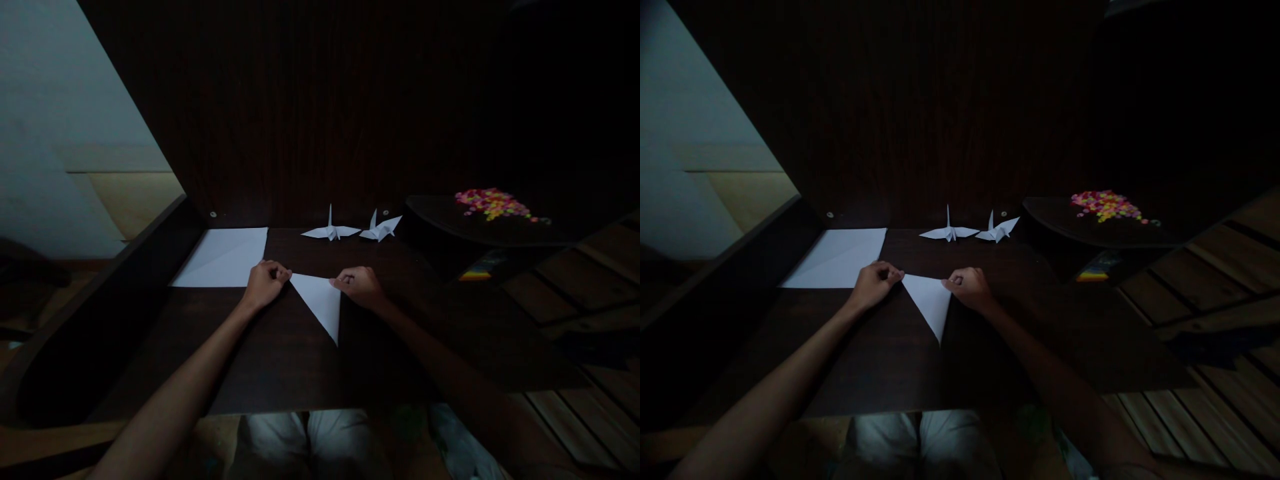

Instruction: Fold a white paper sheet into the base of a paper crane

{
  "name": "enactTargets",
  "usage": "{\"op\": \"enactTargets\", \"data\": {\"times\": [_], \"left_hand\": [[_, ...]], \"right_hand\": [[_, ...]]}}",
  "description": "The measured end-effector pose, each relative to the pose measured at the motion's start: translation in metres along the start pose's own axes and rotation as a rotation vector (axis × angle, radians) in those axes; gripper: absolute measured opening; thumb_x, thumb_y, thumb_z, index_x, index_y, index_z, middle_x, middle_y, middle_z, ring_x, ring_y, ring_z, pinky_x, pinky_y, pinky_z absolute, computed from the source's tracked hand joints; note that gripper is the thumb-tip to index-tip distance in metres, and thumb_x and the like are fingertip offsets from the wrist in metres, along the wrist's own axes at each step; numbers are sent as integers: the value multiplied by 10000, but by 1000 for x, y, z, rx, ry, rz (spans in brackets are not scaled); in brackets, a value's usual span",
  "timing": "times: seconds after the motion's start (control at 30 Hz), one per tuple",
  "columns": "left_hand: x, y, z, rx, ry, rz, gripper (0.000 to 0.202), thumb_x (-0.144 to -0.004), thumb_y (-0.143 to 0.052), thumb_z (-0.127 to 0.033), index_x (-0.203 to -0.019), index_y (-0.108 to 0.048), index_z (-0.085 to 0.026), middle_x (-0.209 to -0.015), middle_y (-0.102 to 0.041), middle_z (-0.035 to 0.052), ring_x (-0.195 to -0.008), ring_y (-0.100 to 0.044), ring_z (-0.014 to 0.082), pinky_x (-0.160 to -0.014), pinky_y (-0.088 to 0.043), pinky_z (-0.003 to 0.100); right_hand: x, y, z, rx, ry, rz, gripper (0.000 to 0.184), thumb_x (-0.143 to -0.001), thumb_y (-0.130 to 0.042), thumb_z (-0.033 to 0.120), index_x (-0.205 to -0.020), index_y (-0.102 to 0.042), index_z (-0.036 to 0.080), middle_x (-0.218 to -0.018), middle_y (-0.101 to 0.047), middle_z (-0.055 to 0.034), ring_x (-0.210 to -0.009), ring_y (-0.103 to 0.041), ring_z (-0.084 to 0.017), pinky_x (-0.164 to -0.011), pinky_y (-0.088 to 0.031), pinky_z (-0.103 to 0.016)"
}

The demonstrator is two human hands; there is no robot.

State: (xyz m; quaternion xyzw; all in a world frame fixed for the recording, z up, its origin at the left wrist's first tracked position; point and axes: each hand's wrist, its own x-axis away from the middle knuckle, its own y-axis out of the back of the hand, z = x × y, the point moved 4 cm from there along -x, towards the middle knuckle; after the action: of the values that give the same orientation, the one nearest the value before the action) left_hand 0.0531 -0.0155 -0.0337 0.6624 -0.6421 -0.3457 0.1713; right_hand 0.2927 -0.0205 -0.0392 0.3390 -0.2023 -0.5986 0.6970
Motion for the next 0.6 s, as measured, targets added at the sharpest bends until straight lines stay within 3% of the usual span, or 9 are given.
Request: {"op": "enactTargets", "data": {"times": [0.3, 0.6], "left_hand": [[1, -7, 1, -138, -90, 1, 190, -792, -607, -254, -609, -603, -202, -694, -648, 37, -753, -569, 219, -738, -438, 342], [1, -7, 0, -180, -124, -1, 196, -809, -595, -253, -619, -598, -204, -701, -654, 43, -749, -574, 222, -738, -447, 349]], "right_hand": [[4, 0, 2, 227, 53, -85, 164, -750, -702, 341, -684, -693, 191, -743, -628, -2, -660, -568, -124, -583, -362, -236], [14, 3, 16, 508, 16, 27, 259, -890, -573, 412, -803, -761, 256, -883, -645, -16, -772, -578, -146, -597, -346, -260]]}}
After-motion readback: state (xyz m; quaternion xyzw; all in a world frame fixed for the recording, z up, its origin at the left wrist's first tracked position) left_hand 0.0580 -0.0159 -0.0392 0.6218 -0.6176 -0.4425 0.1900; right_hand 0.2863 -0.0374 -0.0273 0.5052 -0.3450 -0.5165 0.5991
